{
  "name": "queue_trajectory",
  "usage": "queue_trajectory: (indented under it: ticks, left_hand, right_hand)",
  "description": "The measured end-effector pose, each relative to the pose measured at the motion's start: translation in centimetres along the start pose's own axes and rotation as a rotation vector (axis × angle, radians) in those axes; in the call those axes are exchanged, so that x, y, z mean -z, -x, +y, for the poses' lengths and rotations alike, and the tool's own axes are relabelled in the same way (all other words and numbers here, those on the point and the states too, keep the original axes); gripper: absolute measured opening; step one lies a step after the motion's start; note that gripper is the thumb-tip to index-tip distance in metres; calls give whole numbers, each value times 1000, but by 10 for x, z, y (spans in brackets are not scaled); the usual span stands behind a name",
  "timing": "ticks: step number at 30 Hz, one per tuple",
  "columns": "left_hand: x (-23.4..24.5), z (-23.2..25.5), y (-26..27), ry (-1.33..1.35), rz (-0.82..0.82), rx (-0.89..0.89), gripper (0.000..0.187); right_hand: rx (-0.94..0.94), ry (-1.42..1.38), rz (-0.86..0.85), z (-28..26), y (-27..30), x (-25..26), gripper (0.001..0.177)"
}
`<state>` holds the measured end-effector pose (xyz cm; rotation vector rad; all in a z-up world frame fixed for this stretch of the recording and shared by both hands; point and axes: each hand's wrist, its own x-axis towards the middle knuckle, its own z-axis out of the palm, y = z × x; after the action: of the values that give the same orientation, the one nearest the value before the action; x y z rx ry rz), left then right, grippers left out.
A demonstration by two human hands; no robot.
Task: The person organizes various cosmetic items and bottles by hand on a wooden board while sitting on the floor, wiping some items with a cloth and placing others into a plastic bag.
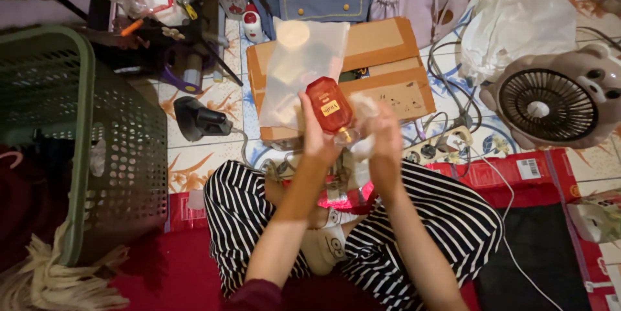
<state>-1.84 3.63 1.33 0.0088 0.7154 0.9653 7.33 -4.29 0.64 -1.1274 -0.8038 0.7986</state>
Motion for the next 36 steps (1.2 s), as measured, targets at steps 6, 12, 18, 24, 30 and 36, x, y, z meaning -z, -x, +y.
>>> queue_trajectory:
  ticks: [6, 12, 18, 24, 30, 36]
  left_hand:
    - [7, -27, 10, -227, -36, -481, 52]
    - [1, 10, 6, 72, -151, 133, 70]
    - [56, -17, -21, 44, -210, 209, 54]
    - [29, -16, 0, -169, -140, 259, 85]
    - [-35, 14, 74, -428, -127, 246, 118]
    - [-7, 8, 42, -329, -432, 369, 72]
  right_hand:
    - [448, 751, 14, 34, 3, 9, 62]
    - [1005, 1105, -277, 8, 6, -4, 27]
    - [855, 1205, -472, -12, -1, -3, 32]
    - [255, 940, -448, -23, -55, -27, 45]
    - [71, 984, -430, -14, -68, -14, 49]
    - [0, 798, -231, 34, -113, 29, 41]
